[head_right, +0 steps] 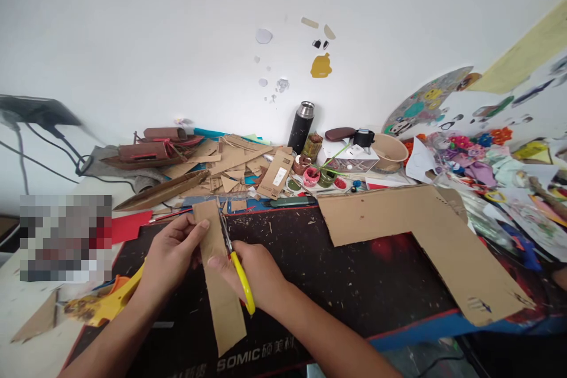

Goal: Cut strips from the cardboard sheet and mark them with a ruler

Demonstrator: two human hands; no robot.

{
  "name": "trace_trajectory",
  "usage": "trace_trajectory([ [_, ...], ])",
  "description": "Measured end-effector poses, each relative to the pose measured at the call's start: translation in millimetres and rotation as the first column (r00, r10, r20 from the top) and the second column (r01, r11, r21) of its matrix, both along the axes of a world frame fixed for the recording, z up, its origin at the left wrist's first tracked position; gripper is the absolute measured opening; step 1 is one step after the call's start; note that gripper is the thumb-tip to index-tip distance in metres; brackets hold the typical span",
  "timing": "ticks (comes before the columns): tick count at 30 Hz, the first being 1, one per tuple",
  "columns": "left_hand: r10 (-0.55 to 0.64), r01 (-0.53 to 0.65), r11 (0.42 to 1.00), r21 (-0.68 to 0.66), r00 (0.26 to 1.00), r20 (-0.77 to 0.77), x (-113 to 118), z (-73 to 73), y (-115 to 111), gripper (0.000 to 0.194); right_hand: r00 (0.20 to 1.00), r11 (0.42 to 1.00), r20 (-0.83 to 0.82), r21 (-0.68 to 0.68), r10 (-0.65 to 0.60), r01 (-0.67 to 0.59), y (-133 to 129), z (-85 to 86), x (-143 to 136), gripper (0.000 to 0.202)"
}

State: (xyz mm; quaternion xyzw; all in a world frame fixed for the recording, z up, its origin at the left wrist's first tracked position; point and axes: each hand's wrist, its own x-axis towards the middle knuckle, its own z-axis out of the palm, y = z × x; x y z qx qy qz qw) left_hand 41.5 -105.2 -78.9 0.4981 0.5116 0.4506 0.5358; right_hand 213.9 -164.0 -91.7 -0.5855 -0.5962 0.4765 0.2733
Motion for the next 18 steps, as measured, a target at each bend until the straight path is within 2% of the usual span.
trace_trajectory([
  [10, 0.068, -0.068, 0.998, -0.016, 0.997, -0.025, 0, 6.3, 1, 0.047, 0.998, 0.992, 0.061, 0.118, 0.028, -0.035, 1, 3.4, -3, 0.048],
  [18, -0.011, 0.011, 1.000, -0.005, 1.000, -0.025, 1, 3.2, -2, 0.046, 0.991, 0.997, 0.135, 0.069, 0.017, -0.027, 1, 10.6, -5, 0.042],
])
